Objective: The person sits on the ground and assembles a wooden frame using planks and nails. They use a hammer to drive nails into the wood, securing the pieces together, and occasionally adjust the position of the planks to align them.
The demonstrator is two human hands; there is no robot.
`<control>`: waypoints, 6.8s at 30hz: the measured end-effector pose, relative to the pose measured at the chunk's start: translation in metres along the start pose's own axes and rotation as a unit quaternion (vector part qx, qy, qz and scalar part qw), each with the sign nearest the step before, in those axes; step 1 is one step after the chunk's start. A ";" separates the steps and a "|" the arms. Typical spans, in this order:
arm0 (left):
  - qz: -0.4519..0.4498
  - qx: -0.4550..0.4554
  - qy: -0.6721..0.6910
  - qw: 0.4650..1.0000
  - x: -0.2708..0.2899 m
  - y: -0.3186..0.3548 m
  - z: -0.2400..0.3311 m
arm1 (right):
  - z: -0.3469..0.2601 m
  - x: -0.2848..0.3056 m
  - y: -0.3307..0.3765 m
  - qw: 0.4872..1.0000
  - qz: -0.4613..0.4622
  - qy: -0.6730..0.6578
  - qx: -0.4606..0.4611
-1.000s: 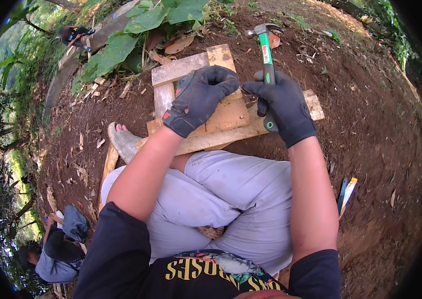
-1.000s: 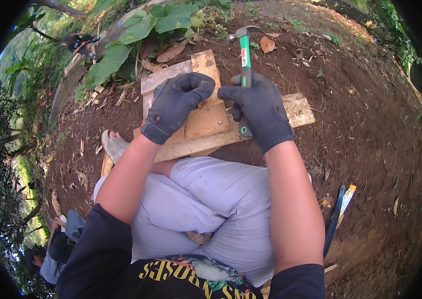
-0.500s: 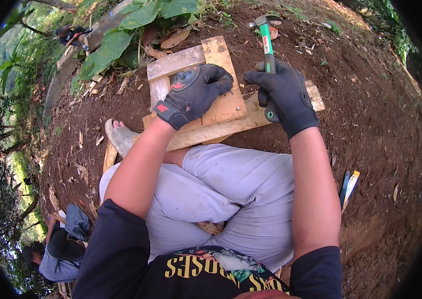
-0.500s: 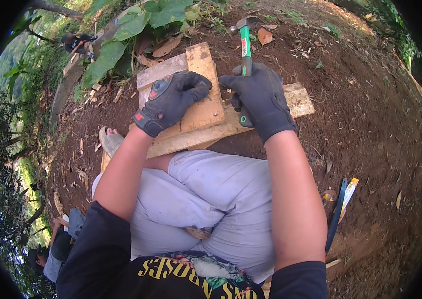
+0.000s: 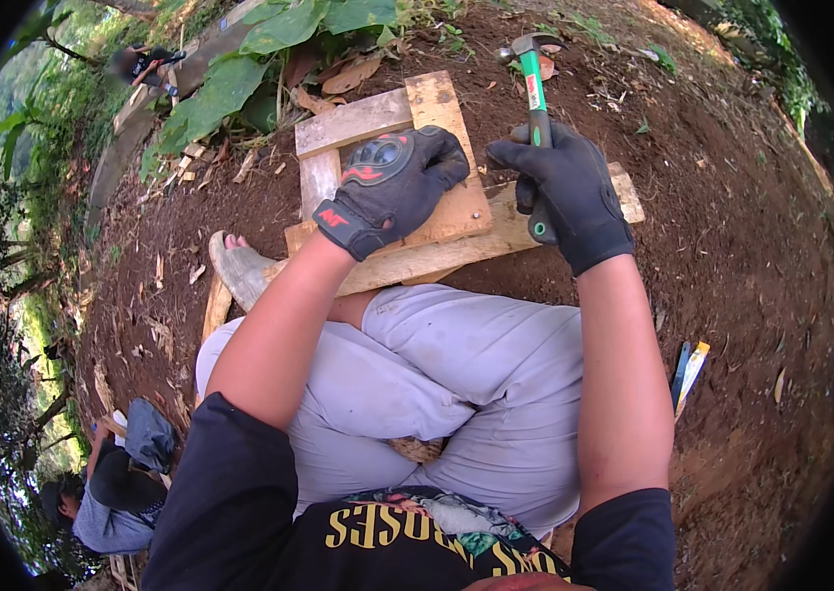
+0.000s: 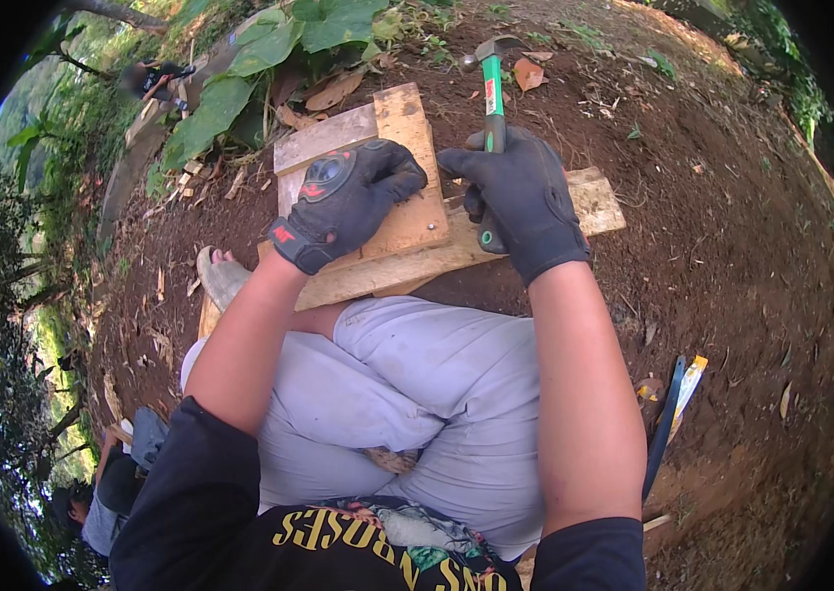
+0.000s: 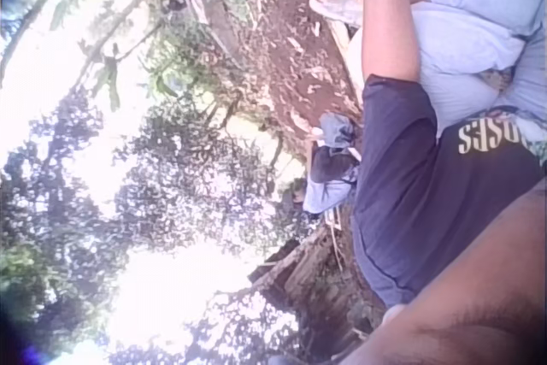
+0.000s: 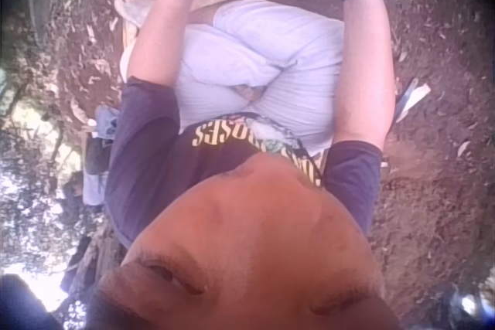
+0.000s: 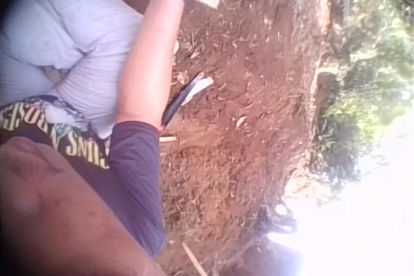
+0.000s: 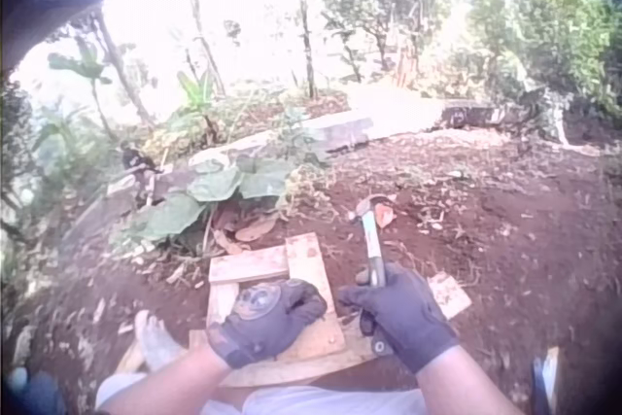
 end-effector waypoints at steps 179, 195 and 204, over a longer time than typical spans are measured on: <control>0.013 0.036 -0.273 0.961 -0.014 0.068 -0.032 | -0.057 -0.009 0.175 0.726 0.031 0.613 0.309; -0.002 0.031 -0.282 0.959 -0.005 0.077 -0.031 | -0.105 -0.031 0.208 0.866 0.201 0.392 0.236; 0.014 0.042 -0.268 0.962 -0.007 0.069 -0.035 | -0.073 -0.009 0.182 0.793 0.090 0.582 0.157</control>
Point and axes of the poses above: each hand's wrist, its own y-axis away from the middle knuckle, its own x-axis out of the back of the hand, z = x × y, the point moved 3 cm from there along -y, towards the middle knuckle, and after that the axes turned 1 degree about z, right-handed, at the moved point
